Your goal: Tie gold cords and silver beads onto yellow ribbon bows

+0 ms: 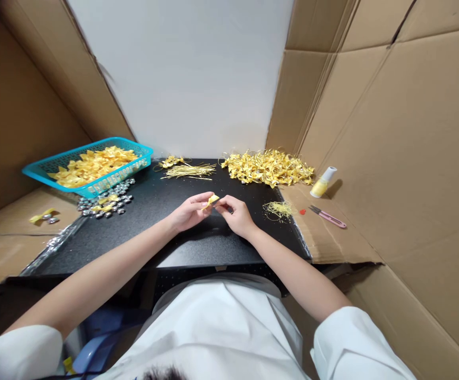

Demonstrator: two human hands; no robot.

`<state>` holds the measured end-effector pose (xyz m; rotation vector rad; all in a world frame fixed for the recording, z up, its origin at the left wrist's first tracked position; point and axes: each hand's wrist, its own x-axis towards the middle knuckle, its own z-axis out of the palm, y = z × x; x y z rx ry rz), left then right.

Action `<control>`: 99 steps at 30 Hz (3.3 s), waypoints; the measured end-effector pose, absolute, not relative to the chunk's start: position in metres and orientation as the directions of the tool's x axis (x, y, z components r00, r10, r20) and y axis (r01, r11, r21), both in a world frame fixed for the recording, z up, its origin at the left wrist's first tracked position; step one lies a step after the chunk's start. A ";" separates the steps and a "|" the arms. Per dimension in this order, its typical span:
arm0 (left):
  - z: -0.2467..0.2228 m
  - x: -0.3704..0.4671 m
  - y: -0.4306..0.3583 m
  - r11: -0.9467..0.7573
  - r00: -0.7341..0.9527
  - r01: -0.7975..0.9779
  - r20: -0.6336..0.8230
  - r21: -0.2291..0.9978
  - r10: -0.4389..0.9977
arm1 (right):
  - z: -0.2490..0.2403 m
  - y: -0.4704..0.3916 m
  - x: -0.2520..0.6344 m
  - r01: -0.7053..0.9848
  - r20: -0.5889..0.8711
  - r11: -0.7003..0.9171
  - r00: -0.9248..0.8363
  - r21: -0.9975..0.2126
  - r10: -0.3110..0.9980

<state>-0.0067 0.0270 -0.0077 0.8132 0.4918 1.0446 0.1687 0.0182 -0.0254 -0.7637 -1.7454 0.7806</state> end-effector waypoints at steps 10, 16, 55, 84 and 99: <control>-0.010 -0.008 0.029 0.282 0.433 -0.554 -0.019 0.783 0.901 | -0.022 0.012 0.170 0.195 0.556 0.600 -0.240 -0.775 0.796; -0.011 -0.008 0.029 0.297 0.444 -0.548 -0.029 0.782 0.895 | -0.021 0.011 0.170 0.214 0.559 0.604 -0.237 -0.768 0.795; -0.012 -0.009 0.029 0.319 0.478 -0.542 -0.028 0.778 0.878 | -0.021 0.012 0.171 0.206 0.591 0.635 -0.242 -0.744 0.770; -0.008 -0.007 0.025 0.299 0.498 -0.502 -0.012 0.812 0.867 | -0.028 0.016 0.169 0.125 0.538 0.578 -0.253 -0.806 0.804; -0.011 -0.003 0.030 0.211 0.365 -0.505 -0.015 0.837 0.931 | -0.022 0.018 0.168 0.256 0.603 0.620 -0.152 -0.741 0.783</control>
